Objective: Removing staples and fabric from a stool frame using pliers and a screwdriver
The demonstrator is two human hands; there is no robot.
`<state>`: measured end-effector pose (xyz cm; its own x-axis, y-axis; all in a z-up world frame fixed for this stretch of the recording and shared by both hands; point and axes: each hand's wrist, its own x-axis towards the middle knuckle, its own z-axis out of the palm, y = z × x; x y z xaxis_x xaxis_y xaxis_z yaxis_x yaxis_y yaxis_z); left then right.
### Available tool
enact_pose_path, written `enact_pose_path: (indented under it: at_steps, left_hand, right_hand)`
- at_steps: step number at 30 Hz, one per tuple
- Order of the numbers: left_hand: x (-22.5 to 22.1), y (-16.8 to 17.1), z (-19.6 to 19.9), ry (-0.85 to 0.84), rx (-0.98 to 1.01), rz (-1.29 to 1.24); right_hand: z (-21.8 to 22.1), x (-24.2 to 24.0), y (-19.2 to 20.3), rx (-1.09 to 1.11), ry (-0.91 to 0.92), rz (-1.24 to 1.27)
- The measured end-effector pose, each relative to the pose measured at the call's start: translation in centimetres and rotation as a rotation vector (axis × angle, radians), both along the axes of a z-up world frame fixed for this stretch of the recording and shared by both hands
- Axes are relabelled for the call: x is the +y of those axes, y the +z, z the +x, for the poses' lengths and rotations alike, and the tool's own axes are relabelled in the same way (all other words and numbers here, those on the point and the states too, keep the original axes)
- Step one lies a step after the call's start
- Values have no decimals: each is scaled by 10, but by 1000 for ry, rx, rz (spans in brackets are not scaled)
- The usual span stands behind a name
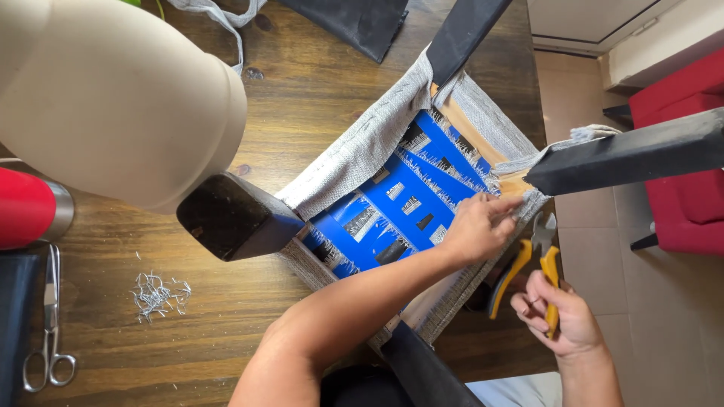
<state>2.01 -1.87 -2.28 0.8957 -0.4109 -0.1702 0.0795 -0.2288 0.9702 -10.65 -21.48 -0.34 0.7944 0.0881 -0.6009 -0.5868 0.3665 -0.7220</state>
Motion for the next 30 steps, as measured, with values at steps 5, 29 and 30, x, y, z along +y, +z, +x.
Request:
enact_pose_path:
  at_steps: [5,29,30]
  left_hand:
    - [-8,-17,-15,90,-351,-92]
    - [0,-7,14,120,427,-531]
    - [-1,-8,12,148,396,-498]
  right_hand:
    - [-10,-17,19,-59,74,-99]
    - [40,-42,49,394,-60,287]
    - [40,-39,51,401,-81,289]
